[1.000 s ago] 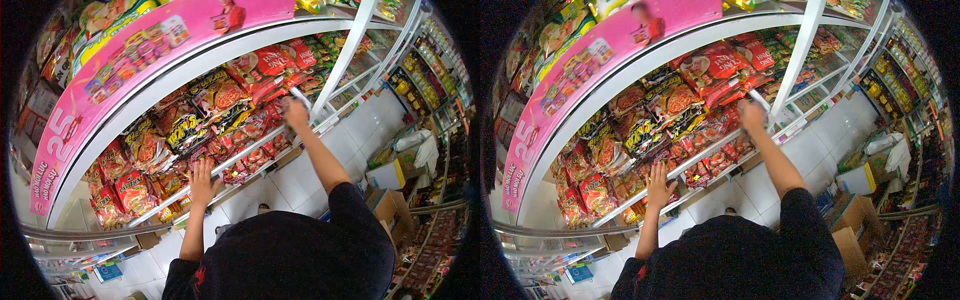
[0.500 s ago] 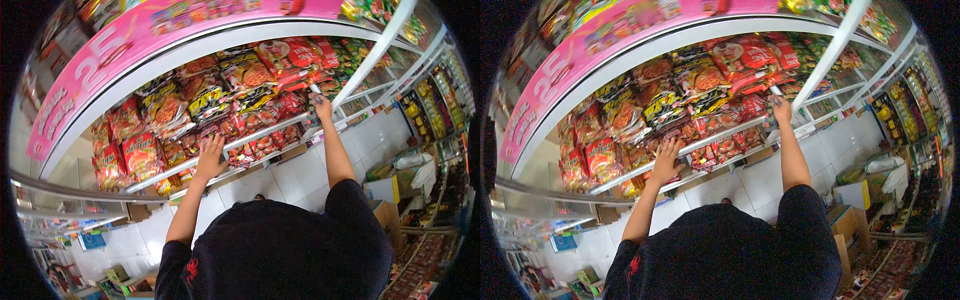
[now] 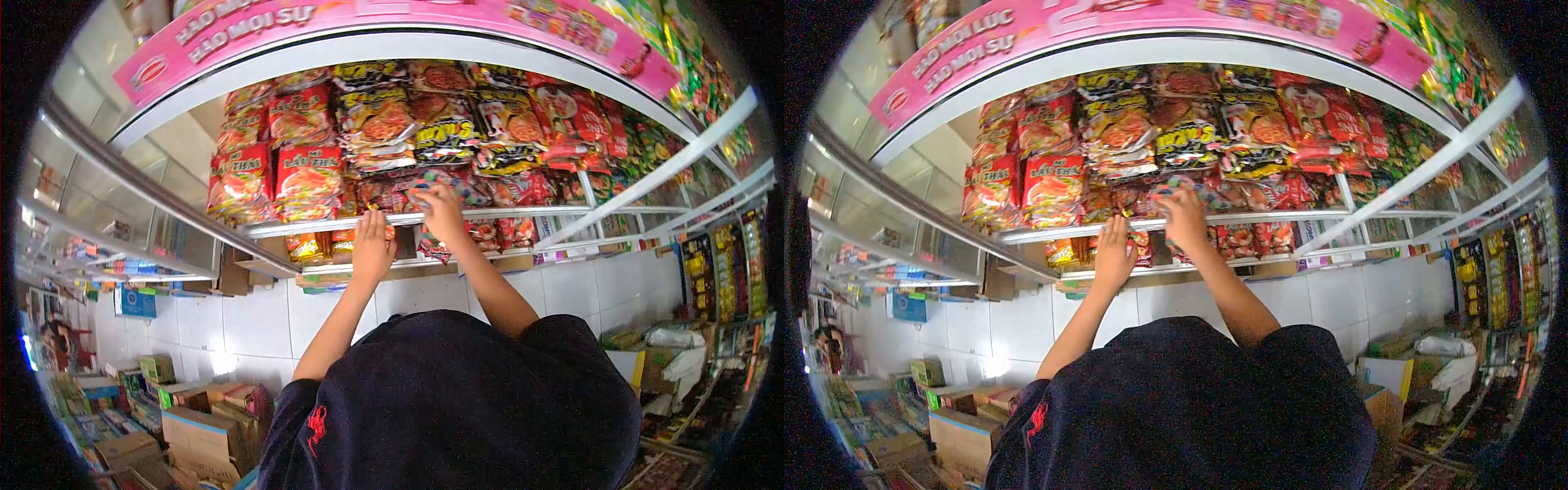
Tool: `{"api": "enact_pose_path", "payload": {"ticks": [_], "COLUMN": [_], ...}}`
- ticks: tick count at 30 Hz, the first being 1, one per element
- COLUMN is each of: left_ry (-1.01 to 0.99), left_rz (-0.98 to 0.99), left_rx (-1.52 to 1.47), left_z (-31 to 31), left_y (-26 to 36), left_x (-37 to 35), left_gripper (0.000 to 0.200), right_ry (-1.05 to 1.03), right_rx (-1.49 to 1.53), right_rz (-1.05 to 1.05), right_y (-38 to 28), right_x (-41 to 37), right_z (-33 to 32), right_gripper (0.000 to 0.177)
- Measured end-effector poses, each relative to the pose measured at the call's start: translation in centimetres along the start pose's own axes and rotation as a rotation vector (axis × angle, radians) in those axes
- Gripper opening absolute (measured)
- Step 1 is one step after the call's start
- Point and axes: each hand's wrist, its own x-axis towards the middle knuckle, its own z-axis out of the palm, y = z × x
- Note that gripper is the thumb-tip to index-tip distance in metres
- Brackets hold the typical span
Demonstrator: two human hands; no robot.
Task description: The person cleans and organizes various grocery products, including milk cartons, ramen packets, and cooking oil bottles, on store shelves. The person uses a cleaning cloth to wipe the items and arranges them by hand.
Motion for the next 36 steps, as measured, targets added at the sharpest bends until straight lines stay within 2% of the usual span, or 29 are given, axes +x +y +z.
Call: {"api": "enact_pose_path", "payload": {"ticks": [4,7,11,12,15,19,22,23,25,27,29,30,31,32,33,34,36], "left_ry": [0.125,0.08,0.113,0.138,0.18,0.118,0.08,0.156,0.181,0.192,0.085,0.079,0.009,-0.032,-0.069,-0.179,-0.208], "left_rz": [0.053,0.012,0.072,0.08,0.084,0.017,-0.04,-0.043,-0.071,0.067,0.154,0.228,0.263,0.28,0.296,0.324,0.363], "left_rx": [0.065,0.023,0.055,0.067,0.065,0.051,0.037,0.0,-0.25,-0.308,-0.36,-0.369,-0.415,-0.47,-0.524,-0.563,-0.591], "left_z": [0.2,-0.1,-0.1,0.2,0.2,-0.1,-0.7,-0.4,-0.3,0.9,2.3,3.1,4.2,5.3,6.4,8.2,11.1], "left_y": [-0.2,-0.1,-0.6,-0.7,-0.5,-0.3,0.7,1.1,3.0,5.9,10.2,12.7,14.8,17.2,19.6,21.3,25.8], "left_x": [0.3,0.6,0.7,0.7,0.9,1.2,1.3,1.4,1.6,2.3,3.0,3.3,3.7,3.8,3.9,4.0,3.6], "left_gripper": [0.048,0.048,0.048,0.045,0.041,0.038,0.038,0.037,0.032,0.031,0.032,0.034,0.034,0.034,0.033,0.04,0.046], "right_ry": [-0.159,-0.173,-0.204,-0.087,-0.035,0.064,0.128,0.163,0.213,0.282,0.332,0.401,0.354,0.329,0.307,0.367,0.369], "right_rx": [0.11,0.098,0.109,0.074,0.006,-0.063,-0.275,-0.31,-0.368,-0.409,-0.388,-0.295,-0.279,-0.039,0.059,-0.01,0.479], "right_rz": [-0.039,-0.065,0.004,-0.026,0.112,0.259,0.424,0.448,0.515,0.729,0.732,0.621,0.557,0.612,0.57,0.416,0.427], "right_y": [-4.5,-5.7,-5.3,-3.8,-0.8,5.0,10.0,11.9,15.8,18.4,20.0,20.7,21.3,19.3,19.2,21.8,21.1], "right_x": [2.8,3.9,3.3,2.5,0.8,-0.9,-2.2,-2.9,-4.0,-4.4,-5.1,-5.6,-6.2,-6.5,-7.3,-9.0,-11.5], "right_z": [4.8,7.0,4.5,4.5,0.3,-5.8,-11.2,-12.8,-15.0,-17.6,-19.1,-19.2,-19.5,-20.5,-20.8,-19.2,-20.7], "right_gripper": [0.033,0.033,0.033,0.035,0.036,0.037,0.029,0.03,0.033,0.032,0.032,0.033,0.021,0.022,0.026,0.03,0.025]}}
